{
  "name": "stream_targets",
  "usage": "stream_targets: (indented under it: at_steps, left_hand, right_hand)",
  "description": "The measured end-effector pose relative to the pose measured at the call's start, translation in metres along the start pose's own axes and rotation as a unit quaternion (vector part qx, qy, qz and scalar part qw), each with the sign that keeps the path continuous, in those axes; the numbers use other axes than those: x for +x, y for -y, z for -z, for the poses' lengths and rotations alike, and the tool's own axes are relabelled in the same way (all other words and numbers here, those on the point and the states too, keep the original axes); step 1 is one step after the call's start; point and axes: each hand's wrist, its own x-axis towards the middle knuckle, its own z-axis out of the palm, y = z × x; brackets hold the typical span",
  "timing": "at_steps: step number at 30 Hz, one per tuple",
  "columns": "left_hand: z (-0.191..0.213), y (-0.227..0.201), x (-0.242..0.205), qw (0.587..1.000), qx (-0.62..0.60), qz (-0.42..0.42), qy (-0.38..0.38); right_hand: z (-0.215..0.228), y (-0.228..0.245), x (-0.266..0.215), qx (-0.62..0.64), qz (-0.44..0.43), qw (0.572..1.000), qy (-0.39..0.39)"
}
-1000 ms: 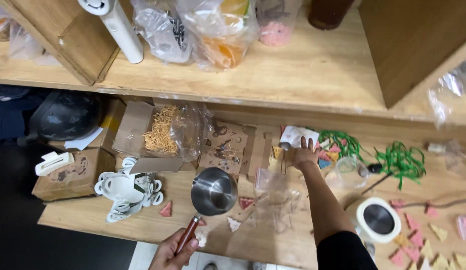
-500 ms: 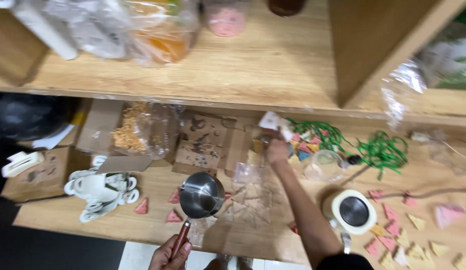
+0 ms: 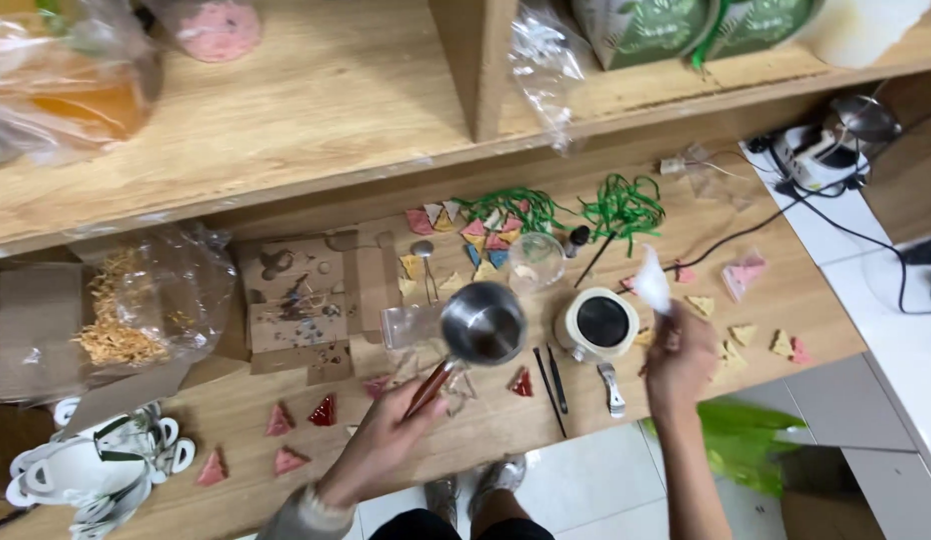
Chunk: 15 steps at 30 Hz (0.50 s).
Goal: Assembling and packaging small wax decorative shapes for candle production at a workshop station.
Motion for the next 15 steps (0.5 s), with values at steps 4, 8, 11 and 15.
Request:
stream_targets:
  at_steps: [4,8,11,15]
  left_hand:
    - [-0.045,0.023,0.051,0.997,0.061,-0.012,0.041]
    - [-0.103,0.002,0.103,0.995,0.016,-0.088,0.034]
    - [-0.153,0.019,0.137,0.996,0.037,0.051,0.065]
    - [-0.200,0.062,0.167,0.989,0.145,-0.016,0.003]
  right_hand:
    - [-0.040,-0.029,-0.020,-0.227,0.189,0.944,0.146]
    - [-0.033,-0.046,-0.039,-0.253,0.180,0.923,0.225]
    - [-0.017,-0.076,-0.047,-0.229,0.209,0.934,0.177]
    - [0.011,-0.092,-0.046,-0.198,0.159,0.955,0.155]
